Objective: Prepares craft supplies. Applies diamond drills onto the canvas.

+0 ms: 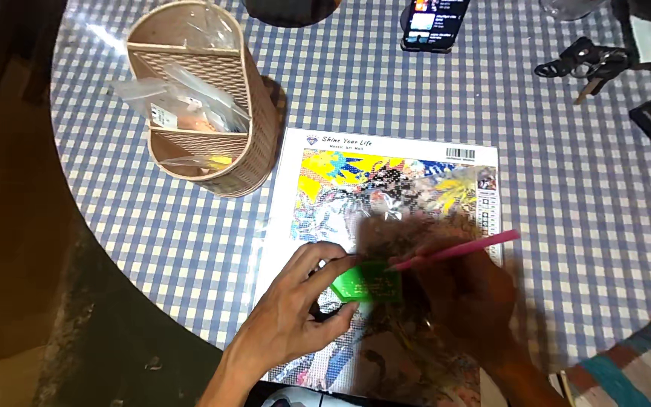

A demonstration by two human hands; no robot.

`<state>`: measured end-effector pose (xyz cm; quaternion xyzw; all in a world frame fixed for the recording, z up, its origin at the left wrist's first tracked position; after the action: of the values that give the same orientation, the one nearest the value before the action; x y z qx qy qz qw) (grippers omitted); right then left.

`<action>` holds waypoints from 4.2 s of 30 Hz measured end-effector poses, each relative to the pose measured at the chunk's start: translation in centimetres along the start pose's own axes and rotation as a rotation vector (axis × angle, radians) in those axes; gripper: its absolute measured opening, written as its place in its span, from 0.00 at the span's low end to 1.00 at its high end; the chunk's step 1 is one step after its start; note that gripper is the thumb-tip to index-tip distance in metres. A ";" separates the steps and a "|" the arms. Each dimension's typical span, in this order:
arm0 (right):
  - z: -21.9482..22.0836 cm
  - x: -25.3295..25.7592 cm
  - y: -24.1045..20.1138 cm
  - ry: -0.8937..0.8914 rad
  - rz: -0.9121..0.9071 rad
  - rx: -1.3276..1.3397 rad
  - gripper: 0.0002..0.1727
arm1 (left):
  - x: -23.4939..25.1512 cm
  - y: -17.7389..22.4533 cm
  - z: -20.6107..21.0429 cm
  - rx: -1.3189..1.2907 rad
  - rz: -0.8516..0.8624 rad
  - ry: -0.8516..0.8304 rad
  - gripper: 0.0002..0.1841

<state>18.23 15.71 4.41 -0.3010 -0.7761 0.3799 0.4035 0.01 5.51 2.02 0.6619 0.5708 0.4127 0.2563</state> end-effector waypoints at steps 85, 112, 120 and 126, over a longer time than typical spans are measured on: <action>9.7 9.6 -0.4 -0.139 -0.262 -0.296 0.12 | -0.1 0.1 0.1 0.021 0.043 0.017 0.24; 9.9 9.5 -0.8 -0.133 -0.320 -0.351 0.13 | 0.0 0.1 0.1 0.032 0.041 0.004 0.24; 10.0 9.3 -1.0 -0.147 -0.354 -0.376 0.13 | 0.0 0.1 0.1 0.028 0.034 0.000 0.24; 9.7 9.5 -0.7 -0.123 -0.294 -0.312 0.12 | 0.0 0.1 0.1 0.028 0.024 0.000 0.24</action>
<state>5.10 19.36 5.00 -0.2197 -0.8842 0.2098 0.3548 0.11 5.46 2.05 0.6722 0.5685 0.4079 0.2419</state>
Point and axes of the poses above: each hand's wrist, its own x-axis towards the middle knuckle, its own z-axis out of the palm, y = z × x, the point moved 7 cm from there along x, towards the middle knuckle, and after that the axes turned 6 degrees about -x, right-handed, at the moved point
